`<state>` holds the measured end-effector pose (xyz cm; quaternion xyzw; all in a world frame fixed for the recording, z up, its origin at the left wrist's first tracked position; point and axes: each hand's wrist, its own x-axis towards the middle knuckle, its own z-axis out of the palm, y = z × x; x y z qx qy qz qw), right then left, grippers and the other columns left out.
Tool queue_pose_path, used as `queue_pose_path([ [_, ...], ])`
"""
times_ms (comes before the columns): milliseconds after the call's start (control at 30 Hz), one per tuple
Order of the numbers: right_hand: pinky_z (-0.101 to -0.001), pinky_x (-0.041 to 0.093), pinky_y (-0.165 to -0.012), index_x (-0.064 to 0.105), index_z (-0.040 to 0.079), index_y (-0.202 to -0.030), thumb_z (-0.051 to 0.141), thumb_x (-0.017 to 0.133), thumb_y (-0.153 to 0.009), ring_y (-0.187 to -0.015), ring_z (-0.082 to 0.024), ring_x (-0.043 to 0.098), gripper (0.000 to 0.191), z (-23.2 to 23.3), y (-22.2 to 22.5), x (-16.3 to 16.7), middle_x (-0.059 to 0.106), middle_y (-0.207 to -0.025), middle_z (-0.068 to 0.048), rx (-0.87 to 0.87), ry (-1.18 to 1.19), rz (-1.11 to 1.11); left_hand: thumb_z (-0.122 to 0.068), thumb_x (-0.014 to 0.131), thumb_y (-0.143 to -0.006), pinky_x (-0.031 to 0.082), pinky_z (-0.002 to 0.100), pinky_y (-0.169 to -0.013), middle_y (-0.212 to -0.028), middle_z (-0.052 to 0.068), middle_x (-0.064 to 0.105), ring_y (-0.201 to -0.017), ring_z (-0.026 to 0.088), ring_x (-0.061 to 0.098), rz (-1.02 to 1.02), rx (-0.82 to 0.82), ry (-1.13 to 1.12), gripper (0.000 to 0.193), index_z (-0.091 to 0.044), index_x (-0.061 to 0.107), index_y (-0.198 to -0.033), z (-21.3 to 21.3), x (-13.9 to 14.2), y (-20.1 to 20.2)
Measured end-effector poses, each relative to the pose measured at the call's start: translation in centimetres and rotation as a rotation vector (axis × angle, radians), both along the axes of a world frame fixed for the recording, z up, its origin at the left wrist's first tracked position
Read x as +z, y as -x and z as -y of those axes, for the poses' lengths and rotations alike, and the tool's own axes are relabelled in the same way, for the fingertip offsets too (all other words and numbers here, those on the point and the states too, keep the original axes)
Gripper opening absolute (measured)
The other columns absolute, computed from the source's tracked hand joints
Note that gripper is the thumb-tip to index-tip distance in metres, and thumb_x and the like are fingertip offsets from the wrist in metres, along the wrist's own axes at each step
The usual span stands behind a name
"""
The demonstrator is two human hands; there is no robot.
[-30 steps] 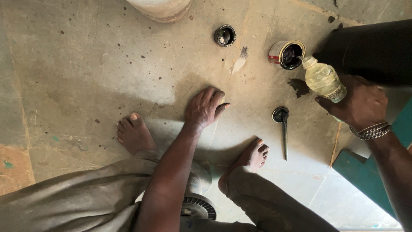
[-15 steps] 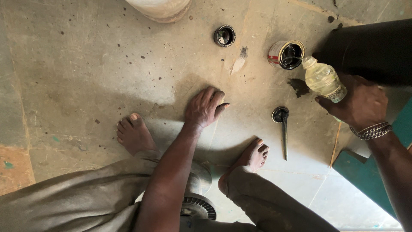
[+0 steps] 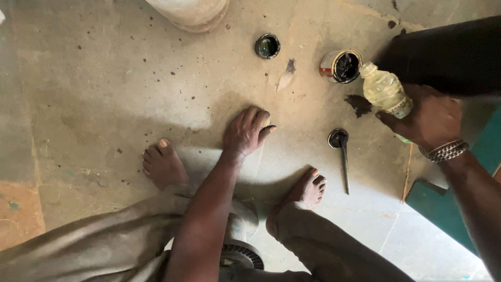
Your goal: The person sits on the floor of a repair workshop and uses a brush to apply black grease from a tin onto the upper components of a submersible pump motor. They open the tin, dip the brush, spread grease over the pump's metal parts, and stir the grease in the tin between applications.
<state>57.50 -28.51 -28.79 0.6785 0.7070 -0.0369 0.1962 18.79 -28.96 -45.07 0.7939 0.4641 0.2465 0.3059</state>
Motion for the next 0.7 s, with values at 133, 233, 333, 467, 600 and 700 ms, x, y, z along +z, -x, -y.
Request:
queue_pose_path([
  [133,-0.0429,0.057,-0.073,0.073,0.009,-0.12,0.072,0.072,-0.086,-0.086,-0.03,0.074,0.072,-0.2,1.1,1.2,0.075,-0.103,-0.014,0.042,-0.059,-0.148,-0.032,0.078,-0.088,0.054,0.044,-0.083,-0.106,0.01,0.061,-0.097,0.032,0.064,0.039,0.008,-0.013,0.035,-0.012,0.062,-0.112,-0.1,1.2,0.1],
  [233,-0.0463,0.058,-0.078,0.076,0.01,-0.121,0.06,0.081,-0.079,-0.086,-0.034,0.074,0.066,-0.3,2.0,2.3,0.078,-0.101,-0.016,-0.227,0.087,-0.205,-0.025,0.08,-0.086,0.054,0.044,-0.08,-0.106,0.01,0.062,-0.095,0.031,0.065,0.12,0.041,0.003,0.033,-0.012,0.065,-0.113,-0.2,1.8,0.2],
  [333,-0.039,0.059,-0.084,0.07,0.002,-0.127,0.048,0.086,-0.074,-0.096,-0.028,0.076,0.073,0.1,2.8,3.2,0.075,-0.107,-0.019,-0.321,-0.016,-0.62,-0.013,0.082,-0.086,0.056,0.038,-0.073,-0.105,0.009,0.062,-0.088,0.026,0.066,0.293,0.131,0.09,0.028,-0.011,0.069,-0.111,-0.3,2.0,-0.1],
  [467,-0.0372,0.059,-0.094,0.066,0.001,-0.13,0.027,0.091,-0.074,-0.104,-0.022,0.074,0.067,1.8,3.4,3.6,0.075,-0.116,-0.017,-0.453,-0.08,-0.865,0.0,0.086,-0.08,0.053,0.034,-0.065,-0.097,0.007,0.062,-0.075,0.019,0.06,0.435,0.314,0.218,0.03,-0.01,0.076,-0.107,-0.9,2.9,-1.6],
  [600,-0.037,0.058,-0.1,0.063,0.0,-0.13,0.016,0.09,-0.073,-0.111,-0.021,0.072,0.065,4.6,4.5,2.8,0.073,-0.123,-0.013,-0.509,-0.16,-1.063,0.002,0.084,-0.079,0.057,0.028,-0.068,-0.108,0.004,0.062,-0.079,0.014,0.063,0.522,0.239,0.405,0.037,-0.011,0.076,-0.113,-2.8,5.5,-4.2],
  [700,-0.0373,0.057,-0.1,0.066,0.0,-0.124,0.014,0.091,-0.072,-0.111,-0.022,0.072,0.06,6.9,6.2,1.5,0.072,-0.121,-0.014,-0.425,-0.204,-1.125,0.005,0.073,-0.086,0.062,0.026,-0.08,-0.118,0.003,0.06,-0.094,0.011,0.069,0.669,0.011,0.471,0.04,-0.009,0.071,-0.124,-4.4,10.0,-5.8],
])
